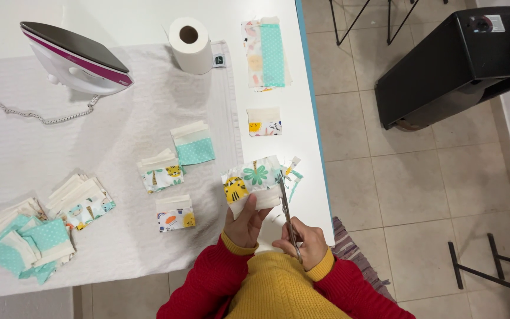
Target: Trimming excess threads and edges from small fabric squares using scissors.
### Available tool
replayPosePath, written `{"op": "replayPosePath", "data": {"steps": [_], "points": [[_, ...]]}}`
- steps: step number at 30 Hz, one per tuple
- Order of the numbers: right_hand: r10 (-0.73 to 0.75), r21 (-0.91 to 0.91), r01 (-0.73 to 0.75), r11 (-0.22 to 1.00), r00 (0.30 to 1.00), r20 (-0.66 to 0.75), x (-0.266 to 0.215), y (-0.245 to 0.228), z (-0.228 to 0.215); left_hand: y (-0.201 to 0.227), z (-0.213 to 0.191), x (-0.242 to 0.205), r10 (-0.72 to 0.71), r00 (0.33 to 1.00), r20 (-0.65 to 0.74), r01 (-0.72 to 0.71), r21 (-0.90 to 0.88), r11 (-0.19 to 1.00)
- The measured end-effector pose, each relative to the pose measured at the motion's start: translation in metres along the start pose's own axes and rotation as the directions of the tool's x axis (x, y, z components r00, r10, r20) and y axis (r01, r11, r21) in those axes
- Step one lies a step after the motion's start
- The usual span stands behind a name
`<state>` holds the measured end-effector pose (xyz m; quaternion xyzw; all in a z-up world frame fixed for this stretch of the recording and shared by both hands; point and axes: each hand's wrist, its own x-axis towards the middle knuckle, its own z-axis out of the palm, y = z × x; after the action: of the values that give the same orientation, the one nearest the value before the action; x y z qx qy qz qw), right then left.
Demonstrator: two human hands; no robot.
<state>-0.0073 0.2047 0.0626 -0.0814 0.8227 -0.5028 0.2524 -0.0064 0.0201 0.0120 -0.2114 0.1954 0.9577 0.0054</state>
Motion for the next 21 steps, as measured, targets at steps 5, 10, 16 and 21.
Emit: {"op": "replayPosePath", "data": {"steps": [5, 10, 16, 21], "points": [[0.028, -0.024, -0.029, 0.999, 0.999, -0.028, -0.005, 0.007, 0.001, 0.001, 0.008, -0.002, -0.011, 1.000, 0.003, 0.011, 0.002, 1.000], [0.056, 0.033, -0.056, 0.998, 0.998, 0.001, -0.008, 0.008, 0.001, 0.002, 0.011, -0.003, -0.014, 1.000, 0.010, 0.014, 0.007, 1.000], [0.118, 0.141, -0.121, 0.983, 0.992, 0.033, -0.010, 0.007, 0.001, 0.006, 0.020, -0.006, -0.011, 1.000, 0.028, 0.010, 0.023, 1.000], [0.071, 0.112, -0.079, 0.991, 0.995, 0.073, -0.007, 0.007, -0.002, 0.004, 0.015, -0.005, -0.037, 0.999, 0.029, 0.036, 0.020, 0.999]]}}
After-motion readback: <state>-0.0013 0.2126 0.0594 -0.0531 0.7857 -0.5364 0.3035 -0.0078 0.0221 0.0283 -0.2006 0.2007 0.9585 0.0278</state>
